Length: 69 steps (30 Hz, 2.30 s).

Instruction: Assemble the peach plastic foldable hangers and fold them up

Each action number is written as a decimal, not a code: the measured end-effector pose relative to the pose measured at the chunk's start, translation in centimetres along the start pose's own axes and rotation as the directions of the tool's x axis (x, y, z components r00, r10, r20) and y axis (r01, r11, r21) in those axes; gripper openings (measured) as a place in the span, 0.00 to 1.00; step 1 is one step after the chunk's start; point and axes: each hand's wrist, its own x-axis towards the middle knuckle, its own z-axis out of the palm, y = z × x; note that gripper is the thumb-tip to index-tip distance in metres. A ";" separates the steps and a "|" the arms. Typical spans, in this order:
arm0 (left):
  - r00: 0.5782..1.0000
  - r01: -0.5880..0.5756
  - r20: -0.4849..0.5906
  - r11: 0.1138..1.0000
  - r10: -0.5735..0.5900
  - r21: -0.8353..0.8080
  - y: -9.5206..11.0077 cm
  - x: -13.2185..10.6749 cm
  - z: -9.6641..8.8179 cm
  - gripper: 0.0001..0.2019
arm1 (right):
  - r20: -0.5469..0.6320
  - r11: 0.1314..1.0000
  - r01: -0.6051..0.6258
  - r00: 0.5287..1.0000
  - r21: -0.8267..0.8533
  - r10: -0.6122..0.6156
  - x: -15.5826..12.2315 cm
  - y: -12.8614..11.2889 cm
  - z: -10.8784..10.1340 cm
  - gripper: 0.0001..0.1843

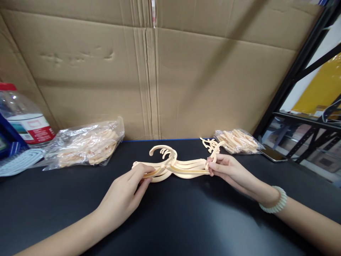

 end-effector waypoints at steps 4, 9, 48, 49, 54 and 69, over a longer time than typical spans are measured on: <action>1.000 0.007 -0.005 1.000 -0.007 0.001 0.0 -0.1 0.0 0.08 | 0.040 0.994 -0.055 0.998 0.093 0.052 0.0 0.0 -0.1 0.11; 1.000 0.019 0.004 1.000 -0.019 -0.006 0.0 -0.1 0.0 0.08 | 0.086 0.980 -0.113 0.991 0.163 0.100 0.1 0.3 -0.3 0.09; 0.999 -0.028 -0.018 1.000 0.028 -0.005 0.3 0.1 -0.2 0.09 | 0.023 0.997 -0.077 0.997 0.029 0.077 -0.4 -0.2 0.8 0.16; 0.999 -0.032 -0.021 0.999 0.032 -0.005 0.3 0.1 -0.2 0.08 | 0.013 0.997 -0.070 0.998 0.024 0.069 -0.4 -0.1 0.8 0.16; 0.999 -0.036 -0.024 0.999 0.035 -0.001 0.2 0.0 0.0 0.09 | -0.027 1.000 -0.029 0.999 -0.006 0.028 -0.5 -0.2 1.0 0.18; 1.000 -0.017 -0.010 0.999 0.016 -0.039 0.3 0.1 -0.1 0.08 | -0.057 0.994 0.062 0.996 -0.088 -0.067 -0.8 0.1 1.3 0.16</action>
